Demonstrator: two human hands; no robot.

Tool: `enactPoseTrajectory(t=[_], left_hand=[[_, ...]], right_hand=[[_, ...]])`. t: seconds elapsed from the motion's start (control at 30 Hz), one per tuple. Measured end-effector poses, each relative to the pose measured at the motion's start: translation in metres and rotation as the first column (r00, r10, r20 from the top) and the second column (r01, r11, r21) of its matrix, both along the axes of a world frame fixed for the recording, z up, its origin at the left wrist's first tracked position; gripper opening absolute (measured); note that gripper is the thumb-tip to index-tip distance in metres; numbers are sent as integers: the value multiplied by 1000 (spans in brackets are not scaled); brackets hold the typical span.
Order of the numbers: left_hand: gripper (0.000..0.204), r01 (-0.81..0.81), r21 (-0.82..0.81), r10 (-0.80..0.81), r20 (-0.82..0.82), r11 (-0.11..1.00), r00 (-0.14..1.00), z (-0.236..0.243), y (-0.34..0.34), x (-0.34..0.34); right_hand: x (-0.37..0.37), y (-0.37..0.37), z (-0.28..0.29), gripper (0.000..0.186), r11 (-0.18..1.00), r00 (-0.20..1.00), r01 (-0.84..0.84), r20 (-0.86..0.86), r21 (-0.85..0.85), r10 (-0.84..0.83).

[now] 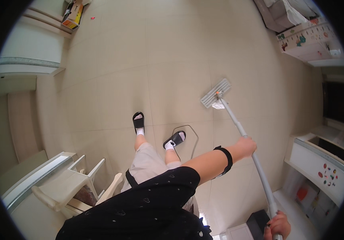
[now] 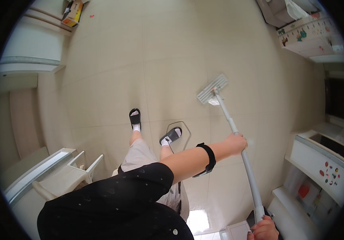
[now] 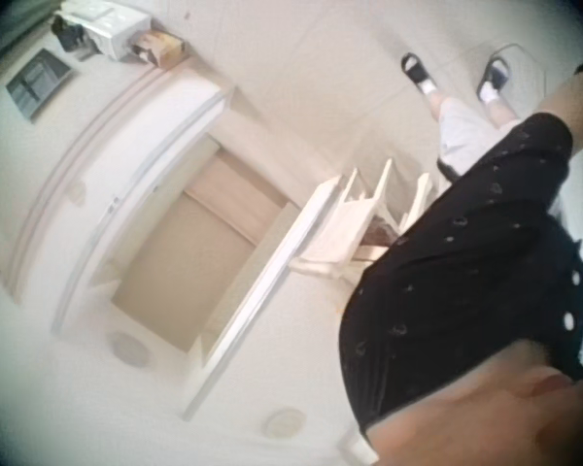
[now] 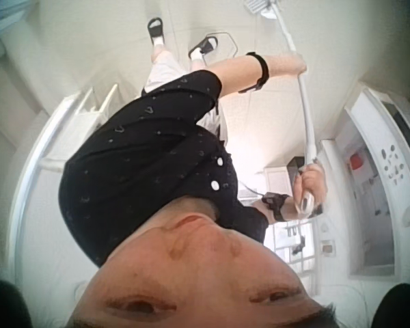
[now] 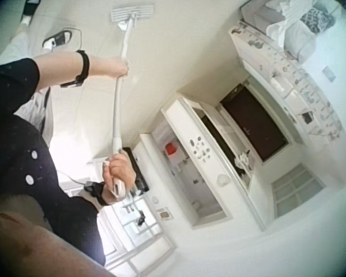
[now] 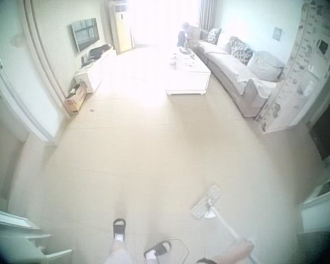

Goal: The person cleans the floor by hand using a mop, moving it across the surface from a bedroom through a hallway and into a bathroom.

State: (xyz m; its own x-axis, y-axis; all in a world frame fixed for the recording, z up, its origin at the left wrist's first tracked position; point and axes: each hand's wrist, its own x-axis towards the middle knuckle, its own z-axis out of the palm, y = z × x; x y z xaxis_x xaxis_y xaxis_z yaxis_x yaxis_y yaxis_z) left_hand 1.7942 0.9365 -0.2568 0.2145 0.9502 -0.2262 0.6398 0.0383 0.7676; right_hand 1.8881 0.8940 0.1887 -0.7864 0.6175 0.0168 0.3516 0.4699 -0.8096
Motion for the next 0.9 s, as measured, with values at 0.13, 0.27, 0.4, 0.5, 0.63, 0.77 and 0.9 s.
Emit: enactPoseTrajectory(t=[0.13, 0.27, 0.4, 0.5, 0.63, 0.77, 0.9], left_hand=[[15, 127, -96, -135, -83, 987, 987, 9, 3, -14], [31, 24, 111, -29, 42, 994, 999, 99, -38, -80], [28, -197, 203, 203, -8, 959, 979, 108, -83, -184], [25, -440, 296, 480, -75, 848, 874, 60, -119, -299], [29, -673, 298, 729, -145, 677, 669, -14, -160, -445], [29, -647, 305, 710, -186, 699, 679, -58, -143, -511], [23, -509, 272, 560, -162, 817, 813, -72, -64, -451]], right_hand=[[9, -5, -2, 33, 1000, 967, -21, -256, 8, 22], [14, 16, 13, 37, 967, 769, -249, -597, 51, 229], [-65, 41, 15, 35, 876, 841, -467, -363, -118, 400], [-178, 55, -34, 34, 804, 798, -566, -368, -184, 477], [-253, 33, -105, 23, 685, 682, -709, -408, -167, 607], [-307, 51, -157, 24, 680, 679, -710, -434, -182, 592], [-243, 78, -125, 25, 802, 861, -501, -279, -326, 424]])
